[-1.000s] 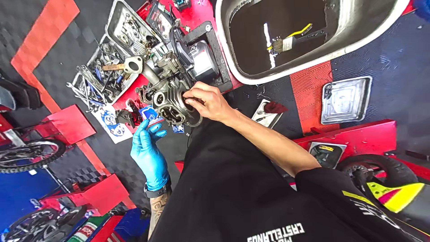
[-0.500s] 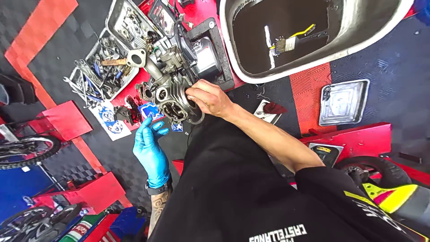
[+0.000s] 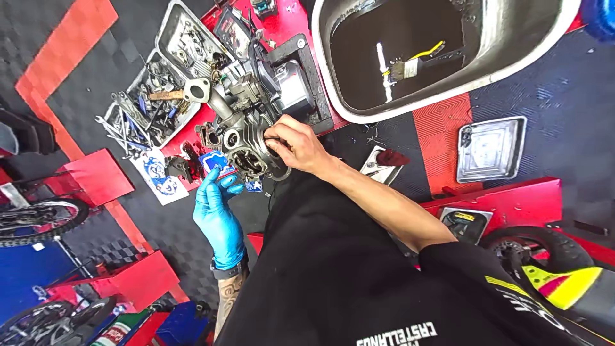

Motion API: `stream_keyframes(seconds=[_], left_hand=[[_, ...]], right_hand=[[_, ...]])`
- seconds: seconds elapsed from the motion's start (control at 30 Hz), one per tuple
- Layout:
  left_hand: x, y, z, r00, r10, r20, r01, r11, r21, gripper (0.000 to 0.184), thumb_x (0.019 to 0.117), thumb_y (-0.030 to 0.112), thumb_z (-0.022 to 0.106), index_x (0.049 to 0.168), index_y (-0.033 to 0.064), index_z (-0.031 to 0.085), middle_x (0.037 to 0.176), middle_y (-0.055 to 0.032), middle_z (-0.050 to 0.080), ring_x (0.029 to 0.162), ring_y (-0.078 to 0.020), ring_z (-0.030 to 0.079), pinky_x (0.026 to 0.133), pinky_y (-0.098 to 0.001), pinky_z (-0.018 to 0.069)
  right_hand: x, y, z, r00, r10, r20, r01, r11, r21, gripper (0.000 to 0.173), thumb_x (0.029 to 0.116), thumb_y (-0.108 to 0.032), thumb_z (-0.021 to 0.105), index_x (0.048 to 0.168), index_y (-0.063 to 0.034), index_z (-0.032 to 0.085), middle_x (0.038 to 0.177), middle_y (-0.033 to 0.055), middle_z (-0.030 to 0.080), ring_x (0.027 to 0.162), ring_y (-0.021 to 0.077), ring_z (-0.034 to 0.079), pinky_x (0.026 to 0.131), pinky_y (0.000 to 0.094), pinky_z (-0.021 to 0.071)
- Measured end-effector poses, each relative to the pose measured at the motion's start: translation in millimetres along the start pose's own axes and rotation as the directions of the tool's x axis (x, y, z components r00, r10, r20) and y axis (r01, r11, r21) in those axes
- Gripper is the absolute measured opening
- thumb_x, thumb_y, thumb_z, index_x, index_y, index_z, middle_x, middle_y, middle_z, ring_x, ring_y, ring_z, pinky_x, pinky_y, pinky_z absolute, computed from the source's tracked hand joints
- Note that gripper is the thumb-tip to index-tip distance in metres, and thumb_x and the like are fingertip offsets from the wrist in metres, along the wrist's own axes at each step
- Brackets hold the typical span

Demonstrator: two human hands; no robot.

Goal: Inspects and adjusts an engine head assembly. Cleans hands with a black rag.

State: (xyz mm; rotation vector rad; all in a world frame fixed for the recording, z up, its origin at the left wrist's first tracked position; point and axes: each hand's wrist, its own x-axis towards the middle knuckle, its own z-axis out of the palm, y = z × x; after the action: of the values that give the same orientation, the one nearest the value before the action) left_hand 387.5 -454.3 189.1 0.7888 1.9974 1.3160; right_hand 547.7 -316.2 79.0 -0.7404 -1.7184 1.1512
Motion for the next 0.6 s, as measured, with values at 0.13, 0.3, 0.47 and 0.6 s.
stream_keyframes(seconds=[0.13,0.3,0.47,0.6], left_hand=[[-2.2,-3.0,-0.1,1.000,-0.012,-0.012,0.012,1.000,-0.022,0.035,0.1121,0.010,0.034,0.133,-0.0086,0.055,0.101,-0.0100,0.075,0.082,-0.0196,0.075,0.078,-0.0351,0.0638],[-0.8,-2.7,2.0,1.000,-0.004,-0.016,0.003,1.000,-0.009,0.035,0.1121,0.010,0.034,0.133,-0.0089,0.056,0.100,-0.0097,0.075,0.081,-0.0190,0.074,0.078,-0.0350,0.0637],[2.7,-5.6,-3.2,0.999,-0.011,-0.034,0.010,1.000,-0.015,0.037,0.1126,0.011,0.033,0.135,-0.0090,0.055,0.101,-0.0108,0.075,0.081,-0.0196,0.074,0.078,-0.0354,0.0636],[3.9,-5.3,-5.8,0.998,-0.032,-0.059,0.030,0.999,-0.024,0.036,0.1123,0.010,0.033,0.134,-0.0097,0.055,0.100,-0.0118,0.075,0.082,-0.0206,0.074,0.078,-0.0363,0.0638]], right_hand=[[0.9,-0.5,4.9,1.000,0.006,-0.012,-0.007,0.998,-0.064,0.011,0.0955,-0.009,0.067,0.094,0.0004,0.074,0.089,0.0115,0.065,0.082,0.0198,0.066,0.074,0.0330,0.0579],[1.0,-2.7,7.2,0.999,0.033,-0.015,-0.035,0.994,-0.107,0.014,0.0978,-0.012,0.066,0.092,-0.0007,0.072,0.088,0.0107,0.064,0.083,0.0199,0.065,0.074,0.0330,0.0572],[-4.7,1.8,3.6,0.999,0.049,0.001,-0.049,0.998,0.041,0.016,0.0926,-0.006,0.068,0.106,0.0004,0.073,0.098,0.0110,0.067,0.084,0.0152,0.065,0.073,0.0294,0.0588],[-3.7,5.8,3.9,1.000,-0.009,0.024,0.009,1.000,-0.023,0.015,0.0953,-0.007,0.064,0.105,0.0000,0.074,0.097,0.0113,0.067,0.088,0.0185,0.066,0.078,0.0332,0.0590]])
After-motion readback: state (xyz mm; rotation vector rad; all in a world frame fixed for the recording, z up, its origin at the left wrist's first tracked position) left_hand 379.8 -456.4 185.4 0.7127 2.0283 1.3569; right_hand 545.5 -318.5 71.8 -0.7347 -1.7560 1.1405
